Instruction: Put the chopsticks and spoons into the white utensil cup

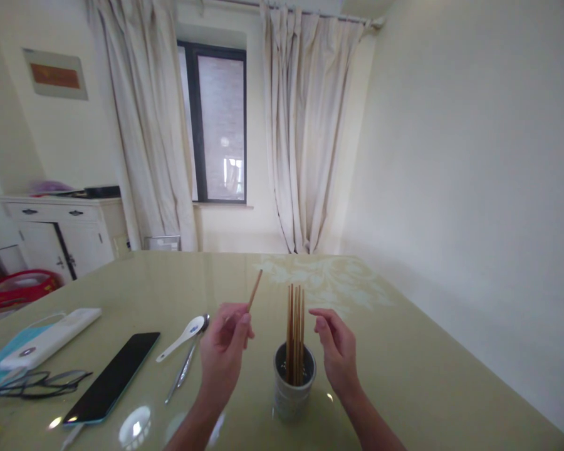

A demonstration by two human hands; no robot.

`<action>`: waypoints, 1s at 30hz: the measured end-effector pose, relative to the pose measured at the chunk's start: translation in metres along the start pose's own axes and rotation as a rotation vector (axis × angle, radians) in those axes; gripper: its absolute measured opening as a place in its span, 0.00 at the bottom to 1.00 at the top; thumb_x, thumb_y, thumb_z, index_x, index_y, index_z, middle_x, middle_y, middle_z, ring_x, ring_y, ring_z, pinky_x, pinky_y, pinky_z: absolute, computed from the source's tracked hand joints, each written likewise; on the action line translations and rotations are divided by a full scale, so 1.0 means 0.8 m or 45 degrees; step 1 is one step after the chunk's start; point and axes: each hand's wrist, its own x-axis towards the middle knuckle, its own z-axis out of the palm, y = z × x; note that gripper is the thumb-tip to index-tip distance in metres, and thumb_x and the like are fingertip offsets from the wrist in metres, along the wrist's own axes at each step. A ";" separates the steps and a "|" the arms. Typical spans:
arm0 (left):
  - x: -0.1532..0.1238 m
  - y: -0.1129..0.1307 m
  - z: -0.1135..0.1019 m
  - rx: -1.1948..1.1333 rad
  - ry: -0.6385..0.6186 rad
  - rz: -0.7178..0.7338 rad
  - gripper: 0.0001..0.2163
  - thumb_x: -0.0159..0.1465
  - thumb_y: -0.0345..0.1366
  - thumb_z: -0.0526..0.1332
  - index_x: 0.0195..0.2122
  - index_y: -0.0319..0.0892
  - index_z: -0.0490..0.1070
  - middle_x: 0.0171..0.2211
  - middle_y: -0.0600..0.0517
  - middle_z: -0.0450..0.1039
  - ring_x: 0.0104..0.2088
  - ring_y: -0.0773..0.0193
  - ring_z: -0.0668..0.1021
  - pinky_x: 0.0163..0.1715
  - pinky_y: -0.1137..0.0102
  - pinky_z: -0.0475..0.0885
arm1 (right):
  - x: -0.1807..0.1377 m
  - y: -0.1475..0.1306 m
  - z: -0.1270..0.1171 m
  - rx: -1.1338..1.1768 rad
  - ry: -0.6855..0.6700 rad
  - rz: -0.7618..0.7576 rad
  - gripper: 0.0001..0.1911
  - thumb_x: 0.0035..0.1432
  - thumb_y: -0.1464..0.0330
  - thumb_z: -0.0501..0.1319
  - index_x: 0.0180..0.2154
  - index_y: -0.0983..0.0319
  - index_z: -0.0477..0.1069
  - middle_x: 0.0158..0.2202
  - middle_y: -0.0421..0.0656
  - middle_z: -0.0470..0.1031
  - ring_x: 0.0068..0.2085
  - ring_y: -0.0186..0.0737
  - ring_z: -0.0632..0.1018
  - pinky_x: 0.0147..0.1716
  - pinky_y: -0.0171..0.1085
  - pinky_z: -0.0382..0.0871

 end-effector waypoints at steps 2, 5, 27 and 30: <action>-0.012 0.017 0.015 0.080 -0.090 0.189 0.07 0.71 0.41 0.66 0.43 0.46 0.81 0.35 0.52 0.77 0.28 0.68 0.78 0.25 0.75 0.73 | -0.007 -0.009 -0.005 -0.007 -0.048 -0.182 0.17 0.72 0.55 0.62 0.45 0.57 0.84 0.29 0.42 0.76 0.30 0.42 0.76 0.31 0.38 0.71; -0.026 0.029 0.029 0.284 -0.382 0.474 0.10 0.71 0.34 0.64 0.49 0.51 0.84 0.40 0.47 0.80 0.37 0.62 0.82 0.34 0.71 0.79 | -0.020 -0.017 -0.006 0.015 -0.163 -0.313 0.16 0.72 0.56 0.62 0.50 0.56 0.84 0.31 0.45 0.79 0.32 0.45 0.78 0.32 0.41 0.74; -0.035 -0.033 0.030 -0.038 -0.688 -0.591 0.29 0.67 0.63 0.61 0.54 0.43 0.76 0.47 0.44 0.82 0.50 0.51 0.82 0.51 0.59 0.77 | 0.013 -0.004 -0.004 0.328 0.012 0.247 0.22 0.65 0.48 0.69 0.35 0.62 0.76 0.22 0.39 0.76 0.18 0.32 0.72 0.16 0.30 0.65; -0.035 -0.036 0.030 -0.116 -0.712 -0.617 0.27 0.66 0.62 0.63 0.53 0.43 0.77 0.51 0.44 0.83 0.53 0.51 0.82 0.54 0.59 0.76 | 0.011 0.000 -0.001 0.275 -0.075 0.264 0.22 0.63 0.49 0.71 0.31 0.61 0.75 0.21 0.38 0.75 0.18 0.32 0.71 0.16 0.30 0.65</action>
